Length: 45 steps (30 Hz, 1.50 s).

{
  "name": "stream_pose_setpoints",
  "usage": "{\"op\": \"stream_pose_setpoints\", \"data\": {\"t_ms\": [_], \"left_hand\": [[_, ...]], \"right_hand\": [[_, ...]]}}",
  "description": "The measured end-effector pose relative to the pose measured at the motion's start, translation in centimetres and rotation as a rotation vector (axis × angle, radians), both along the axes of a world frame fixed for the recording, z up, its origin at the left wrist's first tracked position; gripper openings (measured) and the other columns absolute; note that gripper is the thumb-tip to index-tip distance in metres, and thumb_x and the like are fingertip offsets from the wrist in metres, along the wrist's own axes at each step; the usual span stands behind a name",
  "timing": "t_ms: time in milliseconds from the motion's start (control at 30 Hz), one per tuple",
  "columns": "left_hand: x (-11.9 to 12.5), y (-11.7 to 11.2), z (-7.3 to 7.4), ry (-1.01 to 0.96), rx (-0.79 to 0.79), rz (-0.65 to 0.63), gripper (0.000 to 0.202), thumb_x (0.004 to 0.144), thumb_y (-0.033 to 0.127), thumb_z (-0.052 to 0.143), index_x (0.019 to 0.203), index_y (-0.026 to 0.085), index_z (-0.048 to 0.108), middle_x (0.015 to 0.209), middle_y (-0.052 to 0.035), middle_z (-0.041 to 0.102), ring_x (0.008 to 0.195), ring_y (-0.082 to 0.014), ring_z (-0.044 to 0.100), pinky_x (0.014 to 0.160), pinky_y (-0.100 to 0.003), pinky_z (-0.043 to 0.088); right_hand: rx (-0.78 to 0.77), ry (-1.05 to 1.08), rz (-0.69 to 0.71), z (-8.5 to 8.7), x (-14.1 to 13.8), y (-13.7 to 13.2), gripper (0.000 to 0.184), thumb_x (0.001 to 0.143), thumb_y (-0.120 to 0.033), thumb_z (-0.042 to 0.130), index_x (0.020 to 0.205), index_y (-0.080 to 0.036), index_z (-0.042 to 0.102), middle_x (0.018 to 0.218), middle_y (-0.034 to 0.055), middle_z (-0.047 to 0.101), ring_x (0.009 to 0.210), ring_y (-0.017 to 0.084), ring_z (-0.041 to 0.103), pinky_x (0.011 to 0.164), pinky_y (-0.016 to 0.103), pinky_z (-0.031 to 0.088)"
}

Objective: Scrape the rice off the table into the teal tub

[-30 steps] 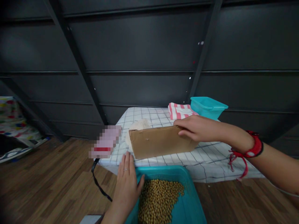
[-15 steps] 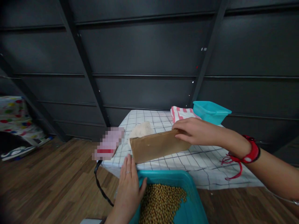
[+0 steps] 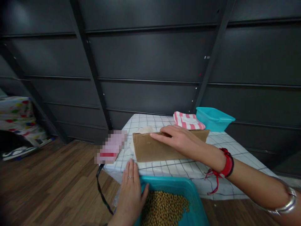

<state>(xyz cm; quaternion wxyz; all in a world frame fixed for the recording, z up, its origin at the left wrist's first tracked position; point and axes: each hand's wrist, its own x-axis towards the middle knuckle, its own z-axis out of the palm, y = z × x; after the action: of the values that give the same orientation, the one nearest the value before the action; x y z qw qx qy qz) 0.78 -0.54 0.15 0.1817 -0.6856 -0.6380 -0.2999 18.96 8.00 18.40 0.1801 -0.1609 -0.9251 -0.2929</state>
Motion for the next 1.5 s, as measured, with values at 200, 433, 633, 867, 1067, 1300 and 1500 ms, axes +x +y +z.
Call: {"op": "stream_pose_setpoints", "data": {"t_ms": [200, 433, 633, 867, 1067, 1300, 1500], "left_hand": [[0.1, 0.0, 0.2, 0.051, -0.018, 0.021, 0.062, 0.071, 0.013, 0.042, 0.128, -0.011, 0.031, 0.130, -0.0340, 0.040, 0.122, -0.0417, 0.039, 0.092, -0.052, 0.044], [0.4, -0.1, 0.5, 0.030, -0.081, 0.049, 0.059, 0.068, 0.014, 0.042, 0.122, -0.011, 0.041, 0.132, -0.0344, 0.038, 0.123, -0.0421, 0.036, 0.093, -0.052, 0.043], [0.4, -0.1, 0.4, 0.006, -0.074, 0.038, 0.058, 0.071, 0.016, 0.041, 0.122, -0.012, 0.040, 0.130, -0.0353, 0.040, 0.123, -0.0427, 0.037, 0.093, -0.052, 0.043], [0.6, 0.0, 0.1, 0.004, -0.025, 0.043, 0.076, 0.071, 0.015, 0.043, 0.135, -0.009, 0.011, 0.131, -0.0376, 0.033, 0.124, -0.0458, 0.032, 0.092, -0.054, 0.042], [0.7, 0.0, -0.4, -0.066, -0.065, 0.044, 0.087, 0.071, 0.015, 0.048, 0.139, 0.003, -0.006, 0.140, -0.0347, 0.016, 0.129, -0.0460, 0.019, 0.094, -0.056, 0.038], [0.6, 0.0, -0.2, -0.050, -0.091, 0.043, 0.079, 0.069, 0.015, 0.051, 0.136, -0.004, 0.016, 0.139, -0.0364, 0.020, 0.129, -0.0466, 0.018, 0.096, -0.056, 0.036], [0.5, -0.1, -0.2, -0.040, -0.136, 0.027, 0.064, 0.070, 0.020, 0.053, 0.128, -0.004, 0.038, 0.138, -0.0353, 0.025, 0.129, -0.0467, 0.021, 0.096, -0.057, 0.036]], "right_hand": [[0.004, 0.063, -0.067, 0.6, -2.8, 0.0, 0.045, 0.088, -0.005, 0.024, 0.128, -0.017, 0.040, 0.095, 0.0098, 0.055, 0.084, 0.018, 0.053, 0.070, 0.030, 0.045], [-0.185, 0.025, -0.191, 0.3, -5.6, -0.2, 0.054, 0.081, 0.000, 0.028, 0.130, -0.020, 0.039, 0.093, 0.0097, 0.053, 0.075, 0.018, 0.051, 0.064, 0.030, 0.043], [-0.290, 0.033, -0.190, 0.8, -5.8, -0.7, 0.063, 0.075, 0.000, 0.035, 0.134, -0.020, 0.034, 0.095, 0.0093, 0.051, 0.076, 0.018, 0.051, 0.065, 0.030, 0.044], [-0.286, 0.070, -0.207, 0.3, -5.8, -0.2, 0.060, 0.076, -0.001, 0.033, 0.133, -0.019, 0.037, 0.094, 0.0099, 0.053, 0.074, 0.018, 0.051, 0.065, 0.030, 0.043], [-0.353, -0.011, -0.187, 0.3, -5.3, 0.5, 0.059, 0.077, -0.001, 0.031, 0.133, -0.021, 0.038, 0.095, 0.0087, 0.053, 0.073, 0.016, 0.051, 0.063, 0.029, 0.043], [-0.348, -0.014, -0.187, -0.9, -4.6, 1.9, 0.060, 0.078, -0.002, 0.029, 0.135, -0.020, 0.035, 0.094, 0.0094, 0.052, 0.072, 0.016, 0.049, 0.062, 0.029, 0.042], [-0.293, 0.062, -0.251, 1.3, -3.6, 3.1, 0.051, 0.083, -0.009, 0.032, 0.133, -0.019, 0.039, 0.095, 0.0097, 0.052, 0.076, 0.017, 0.050, 0.065, 0.028, 0.041]]}}
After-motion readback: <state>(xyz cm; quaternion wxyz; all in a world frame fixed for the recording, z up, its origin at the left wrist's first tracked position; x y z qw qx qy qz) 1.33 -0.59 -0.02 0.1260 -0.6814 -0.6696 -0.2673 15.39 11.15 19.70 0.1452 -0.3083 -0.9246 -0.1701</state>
